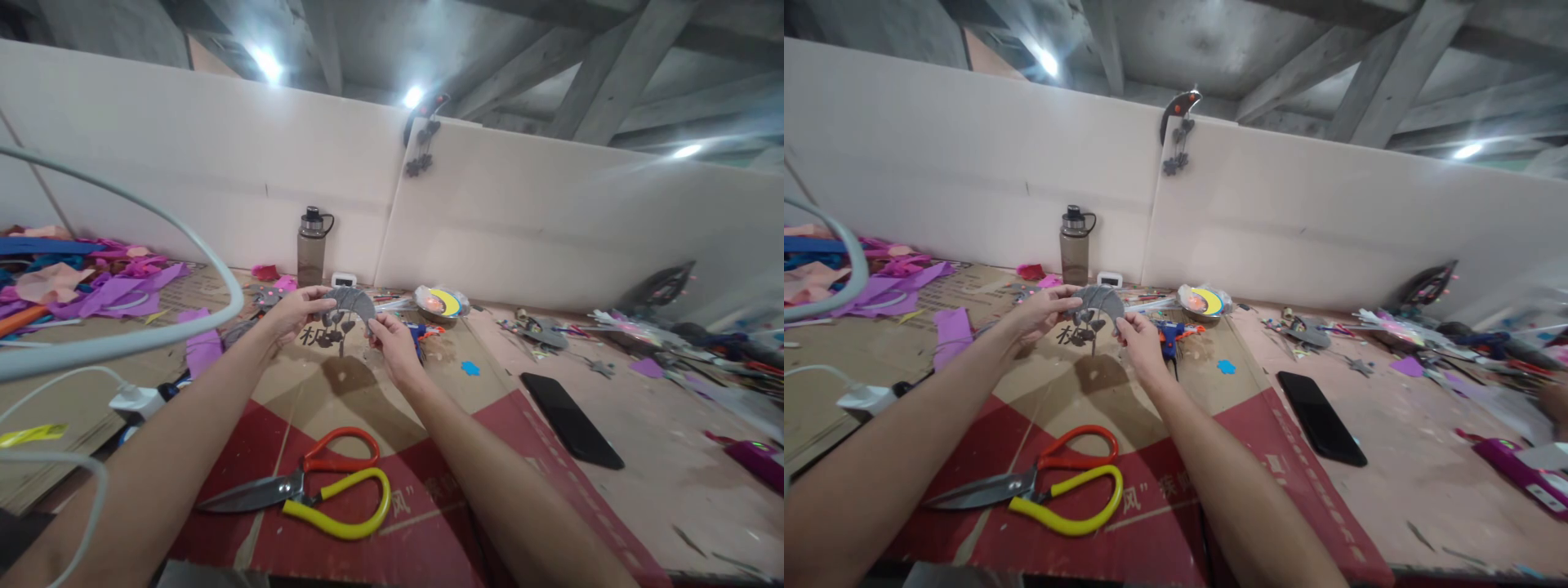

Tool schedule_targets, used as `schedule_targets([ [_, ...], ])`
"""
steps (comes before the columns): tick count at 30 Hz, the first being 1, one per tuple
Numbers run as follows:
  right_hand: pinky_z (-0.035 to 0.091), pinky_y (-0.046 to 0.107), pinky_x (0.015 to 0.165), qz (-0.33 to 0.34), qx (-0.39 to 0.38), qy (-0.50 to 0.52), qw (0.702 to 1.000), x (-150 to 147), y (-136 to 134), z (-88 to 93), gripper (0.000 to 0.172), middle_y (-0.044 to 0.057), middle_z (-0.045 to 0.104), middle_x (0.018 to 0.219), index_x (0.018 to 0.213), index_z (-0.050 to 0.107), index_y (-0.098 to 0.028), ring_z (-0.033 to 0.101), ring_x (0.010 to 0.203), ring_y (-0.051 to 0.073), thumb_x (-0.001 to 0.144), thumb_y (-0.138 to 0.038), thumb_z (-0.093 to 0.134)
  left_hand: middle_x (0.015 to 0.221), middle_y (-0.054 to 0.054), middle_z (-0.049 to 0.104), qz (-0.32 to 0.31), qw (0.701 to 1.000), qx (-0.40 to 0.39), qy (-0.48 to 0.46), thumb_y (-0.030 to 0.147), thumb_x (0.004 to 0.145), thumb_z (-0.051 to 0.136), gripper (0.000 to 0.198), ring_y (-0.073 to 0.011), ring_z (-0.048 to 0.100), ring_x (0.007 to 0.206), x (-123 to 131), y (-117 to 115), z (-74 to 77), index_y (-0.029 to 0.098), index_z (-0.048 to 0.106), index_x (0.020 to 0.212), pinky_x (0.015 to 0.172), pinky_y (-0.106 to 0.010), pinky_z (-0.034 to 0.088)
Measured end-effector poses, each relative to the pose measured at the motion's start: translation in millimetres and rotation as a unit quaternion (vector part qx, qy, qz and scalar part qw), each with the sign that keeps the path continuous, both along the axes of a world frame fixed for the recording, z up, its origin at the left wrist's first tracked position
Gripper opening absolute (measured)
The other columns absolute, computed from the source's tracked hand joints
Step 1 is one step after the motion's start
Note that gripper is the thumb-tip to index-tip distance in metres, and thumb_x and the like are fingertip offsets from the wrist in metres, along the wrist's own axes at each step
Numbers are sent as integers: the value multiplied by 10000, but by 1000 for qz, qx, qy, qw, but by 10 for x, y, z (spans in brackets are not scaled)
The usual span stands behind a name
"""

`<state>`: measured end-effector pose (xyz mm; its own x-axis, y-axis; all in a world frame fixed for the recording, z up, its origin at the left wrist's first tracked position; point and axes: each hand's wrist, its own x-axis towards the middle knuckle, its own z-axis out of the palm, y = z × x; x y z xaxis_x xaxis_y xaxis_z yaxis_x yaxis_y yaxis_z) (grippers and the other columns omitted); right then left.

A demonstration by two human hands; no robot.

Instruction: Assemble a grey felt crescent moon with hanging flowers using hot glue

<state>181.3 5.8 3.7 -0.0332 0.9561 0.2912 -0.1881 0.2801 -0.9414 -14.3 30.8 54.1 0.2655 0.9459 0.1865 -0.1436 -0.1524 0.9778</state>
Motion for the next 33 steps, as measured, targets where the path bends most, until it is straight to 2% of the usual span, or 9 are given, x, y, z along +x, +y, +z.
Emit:
schedule_targets([
  [3, 315, 224, 520, 11, -9, 25, 1000, -19, -33, 16, 214, -51, 528, 606, 713, 522, -194, 408, 514, 76, 687, -374, 634, 849, -44, 684, -4, 1000, -12, -16, 300, 575, 816, 391, -126, 604, 715, 6, 4, -24, 160, 706, 923, 634, -230, 445],
  [6, 316, 217, 517, 24, -29, 56, 998, -42, -75, 42, 217, -51, 528, 613, 726, 518, -195, 412, 516, 73, 674, -362, 646, 796, -39, 681, -3, 999, -35, -25, 304, 586, 813, 330, -120, 614, 713, 2, 9, -52, 152, 706, 858, 642, -223, 453],
  [12, 318, 209, 501, 33, -70, 109, 991, -65, -107, 58, 236, -50, 536, 625, 726, 503, -194, 400, 500, 64, 657, -360, 657, 775, -46, 686, -7, 995, -78, -56, 296, 668, 760, 211, -110, 603, 630, -21, 72, -135, 147, 699, 804, 551, -201, 457],
  [15, 319, 202, 495, 35, -77, 120, 989, -74, -108, 42, 242, -52, 537, 620, 722, 490, -196, 402, 498, 62, 648, -348, 663, 739, -47, 688, 14, 993, -94, -74, 241, 696, 725, 134, -107, 595, 585, -13, 112, -169, 138, 694, 776, 514, -195, 458],
  [22, 340, 190, 483, 18, -106, -9, 994, -53, -69, 11, 216, -10, 603, 689, 715, 540, -182, 447, 525, 68, 697, -393, 586, 775, -66, 707, 74, 987, -107, -94, 159, 715, 673, 123, -138, 643, 632, -50, 125, -174, 120, 684, 831, 566, -234, 516],
  [25, 359, 196, 496, -28, -105, -77, 991, 110, -34, 83, 206, 3, 632, 739, 752, 578, -182, 485, 558, 81, 709, -384, 575, 727, -55, 698, 101, 982, -121, -103, 145, 722, 662, 78, -130, 635, 591, -78, 68, -139, 126, 673, 797, 537, -223, 505],
  [27, 367, 209, 512, -72, -68, -115, 988, 297, -27, 164, 160, -5, 626, 704, 755, 588, -189, 490, 563, 93, 706, -341, 582, 686, -45, 687, 131, 975, -139, -117, 134, 754, 629, 34, -121, 624, 563, -82, 12, -91, 134, 659, 770, 522, -215, 495],
  [30, 395, 252, 556, -148, -33, -151, 977, 645, -62, 263, 126, 5, 633, 707, 785, 608, -196, 518, 586, 125, 708, -287, 567, 629, -25, 663, 187, 955, -177, -148, 122, 811, 567, 93, -112, 604, 532, -92, -71, -4, 144, 633, 748, 514, -220, 489],
  [33, 382, 275, 571, -186, -35, -220, 957, 966, -121, 243, 149, 24, 625, 678, 743, 612, -173, 522, 587, 143, 719, -306, 550, 612, -13, 647, 225, 939, -203, -163, 121, 824, 558, 106, -100, 584, 507, -143, -121, 42, 144, 616, 739, 501, -213, 478],
])
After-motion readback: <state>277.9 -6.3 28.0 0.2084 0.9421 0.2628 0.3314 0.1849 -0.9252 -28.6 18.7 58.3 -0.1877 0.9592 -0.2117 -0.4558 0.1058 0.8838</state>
